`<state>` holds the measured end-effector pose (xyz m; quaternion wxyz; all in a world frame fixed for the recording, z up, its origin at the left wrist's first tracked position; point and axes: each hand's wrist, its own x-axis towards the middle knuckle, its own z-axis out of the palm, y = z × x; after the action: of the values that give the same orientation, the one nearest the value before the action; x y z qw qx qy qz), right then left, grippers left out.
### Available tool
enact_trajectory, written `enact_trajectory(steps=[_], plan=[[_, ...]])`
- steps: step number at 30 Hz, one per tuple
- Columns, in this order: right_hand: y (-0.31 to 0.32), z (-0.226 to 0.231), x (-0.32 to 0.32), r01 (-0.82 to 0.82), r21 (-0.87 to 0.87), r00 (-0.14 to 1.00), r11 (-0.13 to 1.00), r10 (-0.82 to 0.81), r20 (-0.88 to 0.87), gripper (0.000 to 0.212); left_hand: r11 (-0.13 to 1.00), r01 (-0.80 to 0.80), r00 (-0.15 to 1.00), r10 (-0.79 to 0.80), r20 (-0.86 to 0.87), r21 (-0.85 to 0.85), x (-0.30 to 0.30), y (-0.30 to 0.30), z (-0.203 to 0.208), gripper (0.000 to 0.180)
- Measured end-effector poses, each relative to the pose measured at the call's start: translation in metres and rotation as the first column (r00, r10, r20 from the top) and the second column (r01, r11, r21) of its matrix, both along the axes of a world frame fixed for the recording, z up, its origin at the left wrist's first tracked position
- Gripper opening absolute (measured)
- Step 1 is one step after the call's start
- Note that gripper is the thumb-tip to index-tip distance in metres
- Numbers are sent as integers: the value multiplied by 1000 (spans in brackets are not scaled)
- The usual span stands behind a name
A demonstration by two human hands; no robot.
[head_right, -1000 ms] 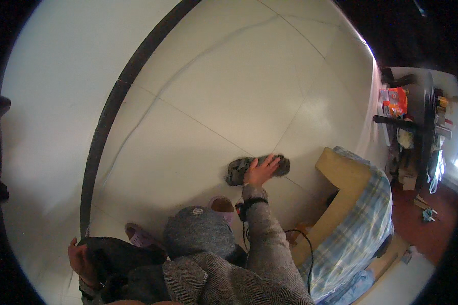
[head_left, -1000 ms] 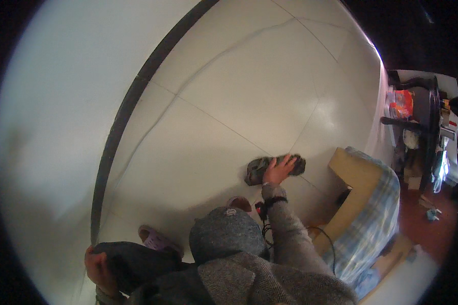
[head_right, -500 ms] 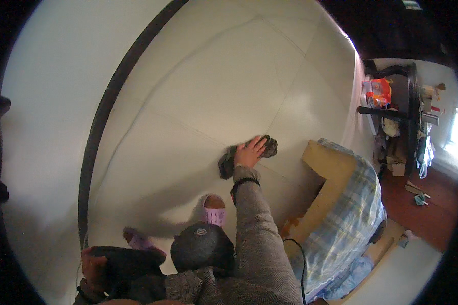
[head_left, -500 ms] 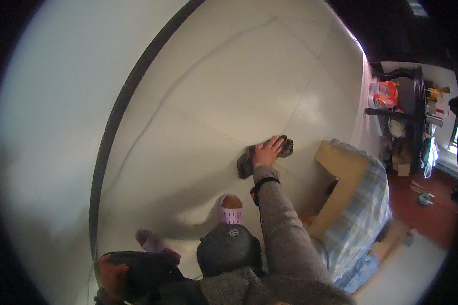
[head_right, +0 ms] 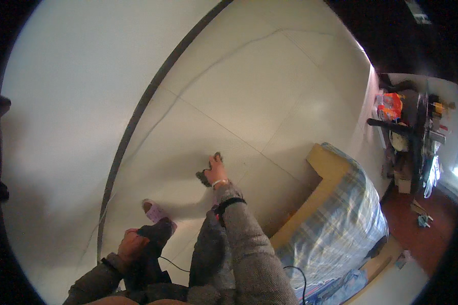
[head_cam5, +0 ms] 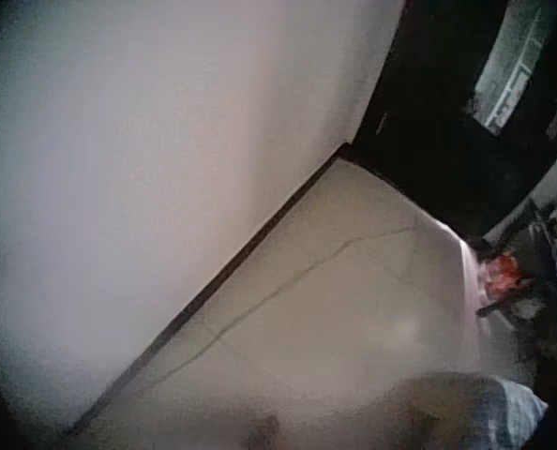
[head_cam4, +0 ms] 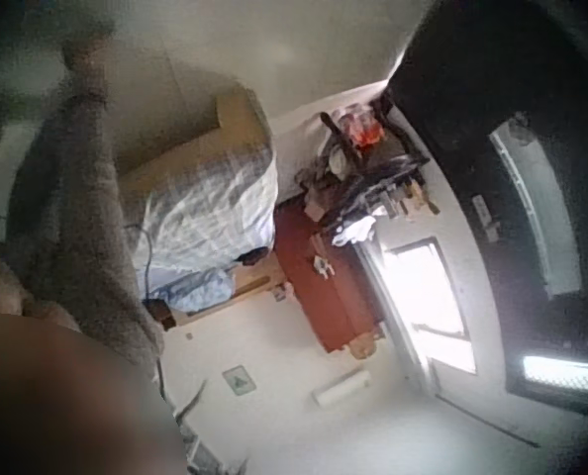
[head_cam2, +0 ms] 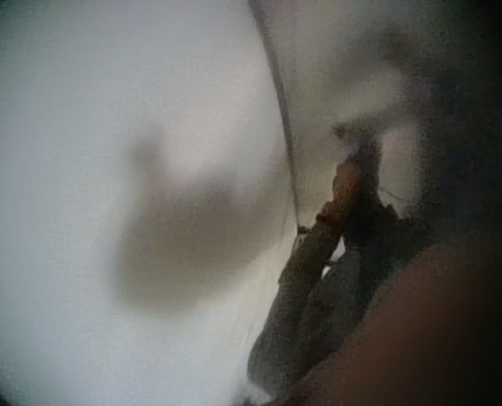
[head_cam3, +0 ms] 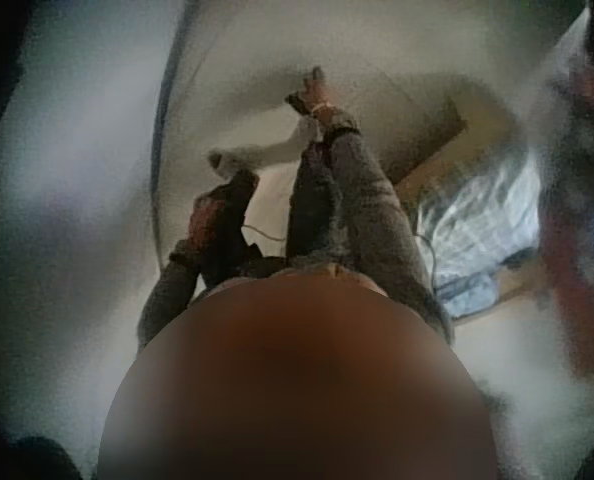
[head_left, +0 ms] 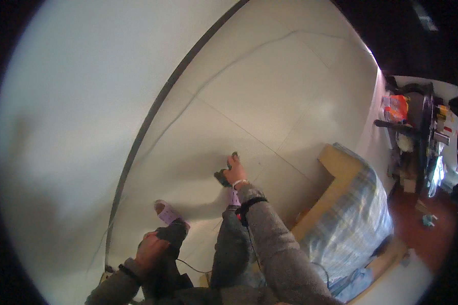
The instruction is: The person wrings a cloth in a blue basin at a bathroom sink, then carries the cloth into a bedroom and wipes the tiled floor in multiple passes. The person moves around furniture and repeatedly wipes different floor areas with the cloth.
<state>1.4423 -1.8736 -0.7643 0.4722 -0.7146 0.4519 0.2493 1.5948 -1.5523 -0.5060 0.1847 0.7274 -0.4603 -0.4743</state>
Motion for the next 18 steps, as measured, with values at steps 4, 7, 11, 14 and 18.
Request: enact_trajectory(steps=[4, 7, 11, 14, 18], plan=[[46, 105, -29, 257, 71, 957, 964, -264, 120, 63, 996, 87, 995, -88, 55, 28, -37, 6, 16, 16], [67, 195, -63, 406, 155, 894, 901, -426, 136, 59, 981, 190, 970, -194, 148, 38, -59, 7, 52, 10], [48, 310, -119, 562, 213, 797, 799, -593, 119, 58, 996, -82, 985, 75, 156, 38, -69, -36, 142, 14], [12, 376, -161, 712, 277, 683, 645, -728, -61, 55, 900, -363, 907, 282, 314, 242, -41, -93, 208, 17], [-46, 423, -208, 874, 324, 388, 363, -922, -14, 50, 812, -583, 763, 534, 364, 32, 13, -148, 280, 18]])
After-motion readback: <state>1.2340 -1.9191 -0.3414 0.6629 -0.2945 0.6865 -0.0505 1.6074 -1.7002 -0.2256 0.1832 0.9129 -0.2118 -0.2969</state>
